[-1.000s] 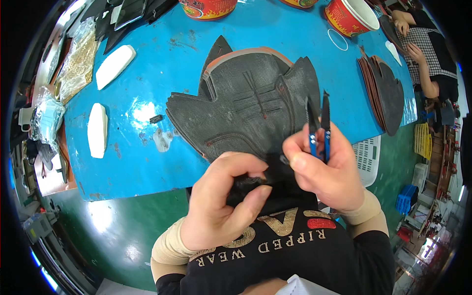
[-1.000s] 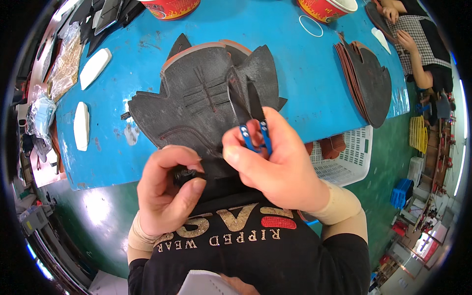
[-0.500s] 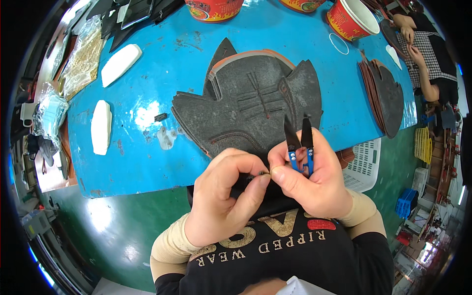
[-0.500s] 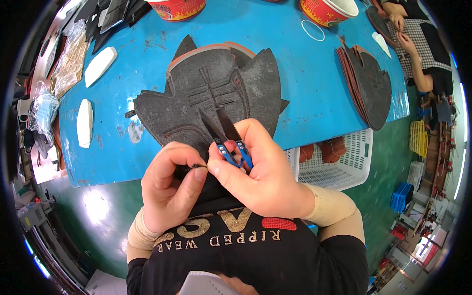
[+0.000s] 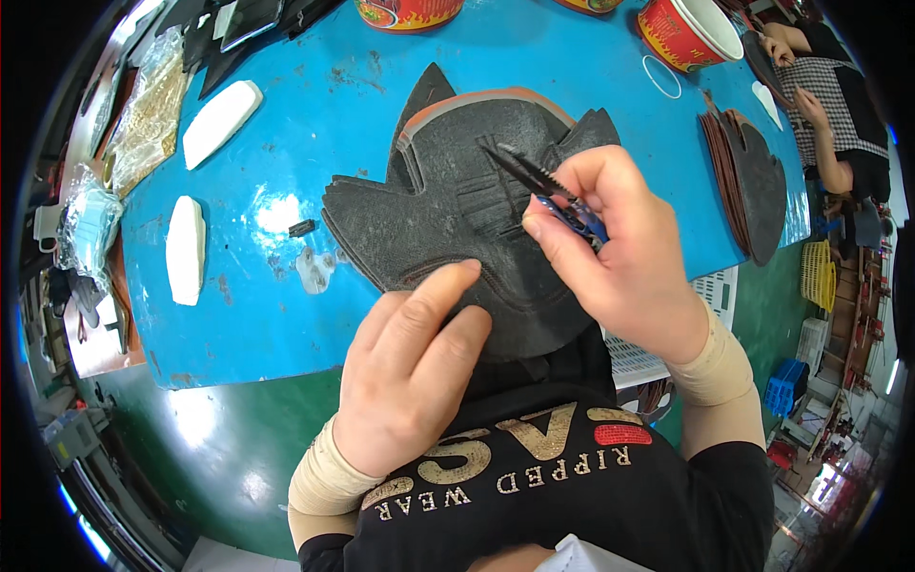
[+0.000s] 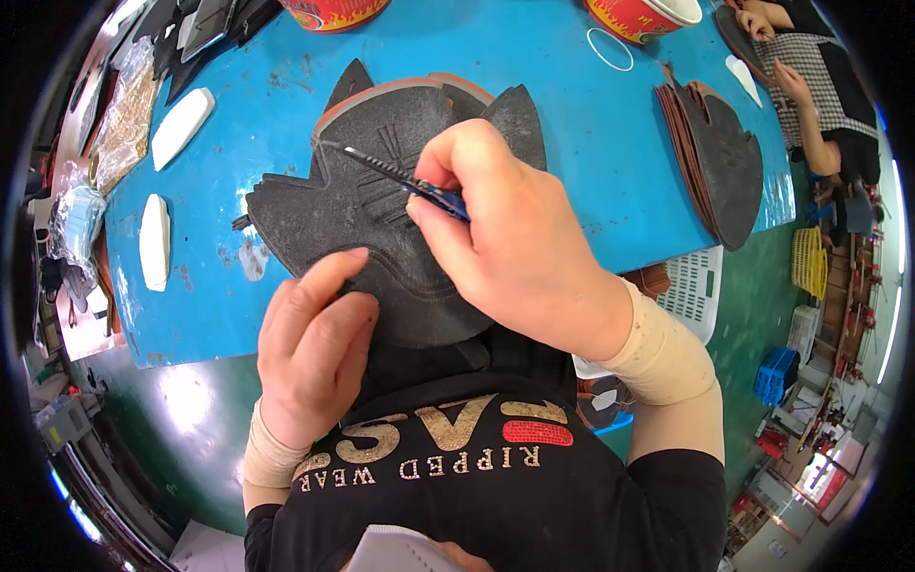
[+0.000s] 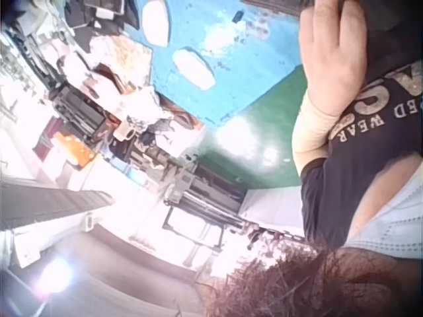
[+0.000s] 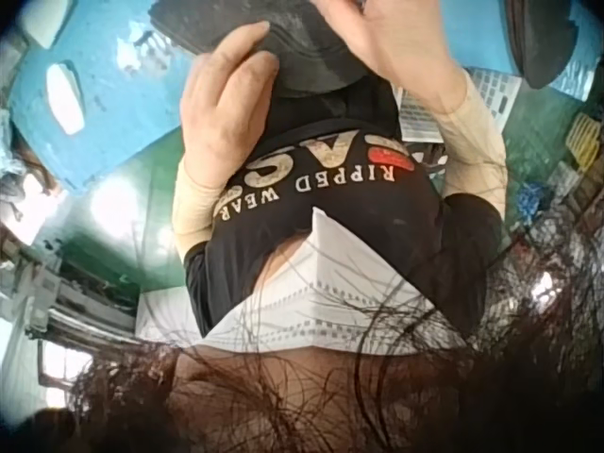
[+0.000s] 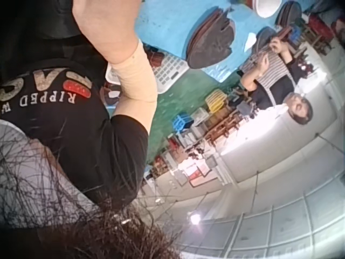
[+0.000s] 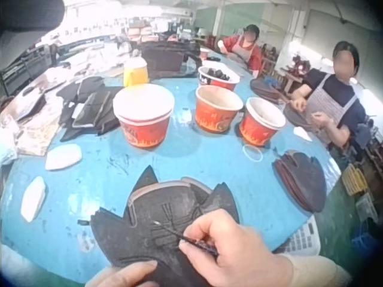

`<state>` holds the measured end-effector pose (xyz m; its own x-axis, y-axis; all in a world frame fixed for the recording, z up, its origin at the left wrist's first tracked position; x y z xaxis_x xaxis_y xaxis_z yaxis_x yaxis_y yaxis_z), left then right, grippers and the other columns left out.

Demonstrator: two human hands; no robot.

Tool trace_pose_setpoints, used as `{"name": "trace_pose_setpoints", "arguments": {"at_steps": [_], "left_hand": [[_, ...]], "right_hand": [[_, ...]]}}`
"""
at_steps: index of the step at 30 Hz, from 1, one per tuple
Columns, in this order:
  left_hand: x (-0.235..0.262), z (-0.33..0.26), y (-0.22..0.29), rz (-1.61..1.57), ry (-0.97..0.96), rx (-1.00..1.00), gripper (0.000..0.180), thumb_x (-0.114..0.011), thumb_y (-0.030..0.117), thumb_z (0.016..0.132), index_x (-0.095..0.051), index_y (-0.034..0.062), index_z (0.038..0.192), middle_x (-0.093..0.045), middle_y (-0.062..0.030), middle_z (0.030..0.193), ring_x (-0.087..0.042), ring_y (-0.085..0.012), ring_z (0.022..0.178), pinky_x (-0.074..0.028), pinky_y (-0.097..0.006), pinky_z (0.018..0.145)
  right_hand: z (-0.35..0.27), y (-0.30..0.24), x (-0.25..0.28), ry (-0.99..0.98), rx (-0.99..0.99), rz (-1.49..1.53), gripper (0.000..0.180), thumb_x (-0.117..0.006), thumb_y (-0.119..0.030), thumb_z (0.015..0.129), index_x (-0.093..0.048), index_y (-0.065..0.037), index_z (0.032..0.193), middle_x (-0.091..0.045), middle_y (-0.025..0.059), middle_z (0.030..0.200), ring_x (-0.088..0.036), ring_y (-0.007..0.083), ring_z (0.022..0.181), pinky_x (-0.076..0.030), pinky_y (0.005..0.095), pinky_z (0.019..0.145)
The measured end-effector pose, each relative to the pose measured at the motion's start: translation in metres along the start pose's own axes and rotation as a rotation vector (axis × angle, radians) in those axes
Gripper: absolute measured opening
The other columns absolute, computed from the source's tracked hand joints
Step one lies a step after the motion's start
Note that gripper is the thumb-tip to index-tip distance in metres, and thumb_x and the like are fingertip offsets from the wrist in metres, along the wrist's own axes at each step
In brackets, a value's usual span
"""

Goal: The person trims shoe components with a snipping tool, creating trimming scraps.

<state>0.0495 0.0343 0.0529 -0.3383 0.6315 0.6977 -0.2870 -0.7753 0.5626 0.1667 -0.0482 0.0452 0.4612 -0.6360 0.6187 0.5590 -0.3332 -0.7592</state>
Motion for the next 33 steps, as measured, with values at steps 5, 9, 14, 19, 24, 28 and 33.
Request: {"name": "trace_pose_setpoints", "arguments": {"at_steps": [5, 9, 14, 19, 24, 28, 33], "left_hand": [[-0.008, 0.0, 0.002, -0.001, -0.046, -0.028, 0.027, -0.065, 0.0, 0.065, -0.06, -0.0024, 0.092, -0.061, -0.0192, 0.11, -0.058, -0.0233, 0.072, -0.05, -0.032, 0.064], [-0.008, 0.0, 0.0, 0.008, -0.037, -0.028, 0.027, -0.065, 0.0, 0.064, -0.06, -0.0031, 0.091, -0.061, -0.0192, 0.11, -0.058, -0.0232, 0.072, -0.05, -0.032, 0.064], [-0.009, -0.001, 0.0, 0.017, -0.038, -0.03, 0.027, -0.064, 0.0, 0.064, -0.06, -0.0029, 0.09, -0.061, -0.0194, 0.111, -0.058, -0.023, 0.072, -0.05, -0.032, 0.064], [-0.01, -0.002, 0.0, 0.032, -0.029, -0.025, 0.026, -0.064, 0.0, 0.065, -0.059, -0.0023, 0.09, -0.061, -0.0193, 0.112, -0.057, -0.0222, 0.07, -0.049, -0.031, 0.064], [-0.014, 0.003, 0.004, 0.145, -0.064, -0.046, 0.024, -0.063, 0.004, 0.068, -0.058, -0.0004, 0.091, -0.06, -0.0189, 0.116, -0.054, -0.0197, 0.07, -0.048, -0.029, 0.063], [-0.021, 0.014, 0.009, 0.242, -0.126, -0.081, 0.02, -0.062, 0.007, 0.07, -0.056, 0.0013, 0.088, -0.059, -0.0187, 0.118, -0.053, -0.0178, 0.072, -0.047, -0.028, 0.062], [-0.024, 0.015, 0.006, 0.277, -0.138, -0.052, 0.018, -0.061, 0.007, 0.07, -0.056, 0.0017, 0.087, -0.059, -0.0182, 0.119, -0.051, -0.0178, 0.072, -0.047, -0.028, 0.063]], "right_hand": [[0.002, -0.008, -0.002, 0.023, 0.107, -0.059, 0.022, -0.068, -0.001, 0.084, -0.05, -0.002, 0.097, -0.06, 0.0041, 0.079, -0.058, 0.0071, 0.07, -0.046, 0.0226, 0.061], [0.002, -0.006, -0.004, -0.003, 0.063, -0.029, 0.022, -0.068, 0.0, 0.083, -0.05, -0.002, 0.096, -0.06, 0.0042, 0.079, -0.058, 0.0078, 0.069, -0.047, 0.0236, 0.061], [0.001, -0.005, -0.008, 0.02, 0.038, -0.066, 0.022, -0.068, 0.0, 0.083, -0.051, -0.002, 0.096, -0.061, 0.0055, 0.079, -0.059, 0.0095, 0.067, -0.047, 0.0247, 0.058], [0.001, -0.004, -0.013, -0.011, 0.031, -0.072, 0.022, -0.068, 0.0, 0.082, -0.051, -0.003, 0.096, -0.062, 0.0054, 0.08, -0.06, 0.0109, 0.065, -0.047, 0.0254, 0.056], [0.0, -0.009, -0.014, 0.016, 0.083, -0.14, 0.023, -0.069, 0.0, 0.081, -0.051, -0.003, 0.096, -0.062, 0.0061, 0.079, -0.06, 0.0131, 0.062, -0.047, 0.0258, 0.055], [0.0, -0.006, -0.013, 0.029, 0.069, -0.113, 0.024, -0.069, 0.0, 0.08, -0.05, -0.003, 0.096, -0.062, 0.0063, 0.079, -0.061, 0.0141, 0.061, -0.047, 0.0263, 0.054], [-0.002, -0.003, -0.011, 0.015, 0.03, -0.089, 0.021, -0.067, -0.001, 0.084, -0.05, -0.003, 0.096, -0.064, 0.0064, 0.083, -0.061, 0.0109, 0.066, -0.048, 0.0245, 0.057]]}}
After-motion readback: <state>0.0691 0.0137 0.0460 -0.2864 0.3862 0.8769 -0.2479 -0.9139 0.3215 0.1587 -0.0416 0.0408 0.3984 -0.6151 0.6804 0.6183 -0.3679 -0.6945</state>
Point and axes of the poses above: each hand's wrist, its own z-axis towards the middle knuckle, its own x-axis out of the back of the hand, y = z × x, the point moved 10 cm from there along z, towards the middle knuckle
